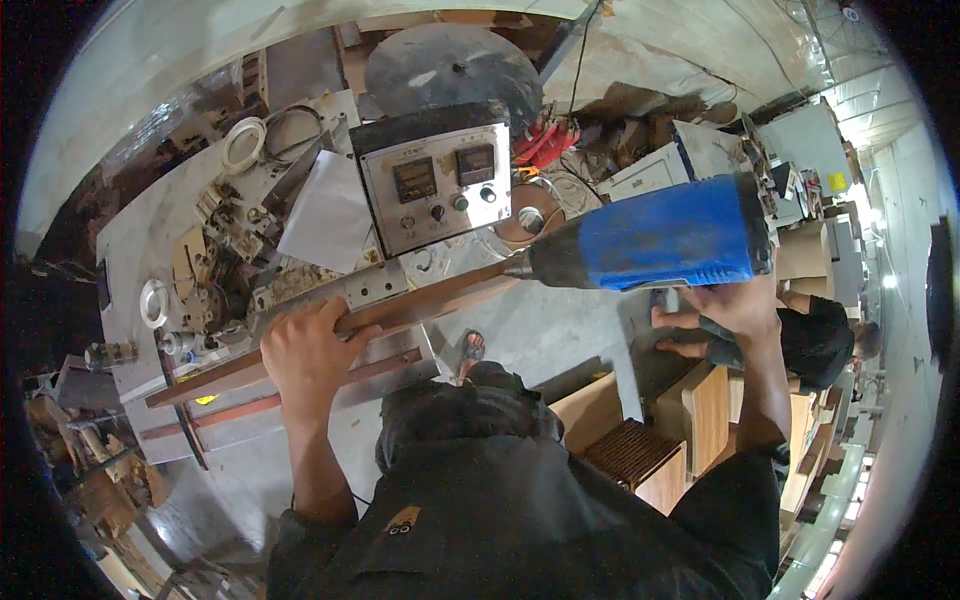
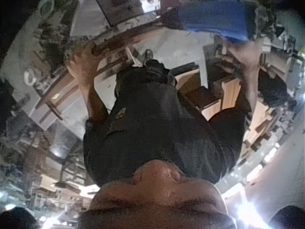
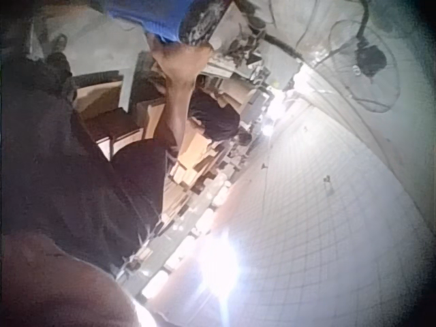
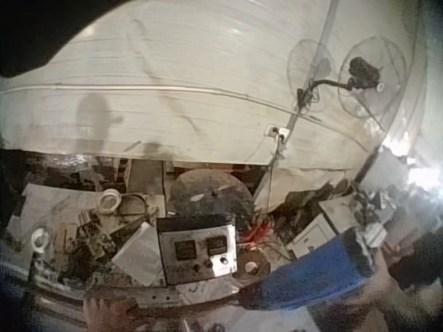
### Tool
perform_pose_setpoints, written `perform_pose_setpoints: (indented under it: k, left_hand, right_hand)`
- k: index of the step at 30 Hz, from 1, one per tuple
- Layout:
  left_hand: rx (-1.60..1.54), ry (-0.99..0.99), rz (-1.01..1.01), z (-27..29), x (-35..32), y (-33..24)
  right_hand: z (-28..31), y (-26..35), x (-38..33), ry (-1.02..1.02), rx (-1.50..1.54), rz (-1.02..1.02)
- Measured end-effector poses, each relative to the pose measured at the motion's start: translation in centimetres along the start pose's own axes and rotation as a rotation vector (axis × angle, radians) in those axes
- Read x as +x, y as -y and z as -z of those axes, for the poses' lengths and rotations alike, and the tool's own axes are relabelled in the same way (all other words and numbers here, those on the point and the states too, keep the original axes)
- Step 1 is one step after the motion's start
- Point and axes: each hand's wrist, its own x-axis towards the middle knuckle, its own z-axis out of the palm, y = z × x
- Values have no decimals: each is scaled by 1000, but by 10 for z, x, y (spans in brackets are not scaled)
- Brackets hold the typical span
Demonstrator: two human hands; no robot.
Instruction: The person applies edging to the side of a wooden board using a heat gun and then trims the excess by hand.
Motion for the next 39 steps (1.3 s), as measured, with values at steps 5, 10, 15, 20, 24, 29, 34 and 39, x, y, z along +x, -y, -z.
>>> perform_pose_setpoints:
  k: [5,10,15,20,24,29,34,39]
  left_hand:
    - [-22,-4,12,2,2,-2]
    - [9,23,26,2,0,-2]
    - [-27,-17,36,-1,-3,2]
    - [-30,63,30,-3,-5,5]
    - [35,52,43,-2,-5,4]
    - [-6,44,16,2,-3,2]
    - [-10,46,9,5,0,-1]
    - [-24,43,13,6,-1,-1]
  right_hand:
    - [-8,6,5,43,-110,35]
    - [-15,7,9,4,-187,126]
    - [-18,0,-1,0,-85,83]
    - [-13,-19,-24,-14,159,-216]
    - [-11,-25,-29,-88,176,-171]
    - [-14,-13,-11,-81,-84,36]
    - [-19,-2,0,12,-59,75]
    - [-21,-4,-5,-10,-122,60]
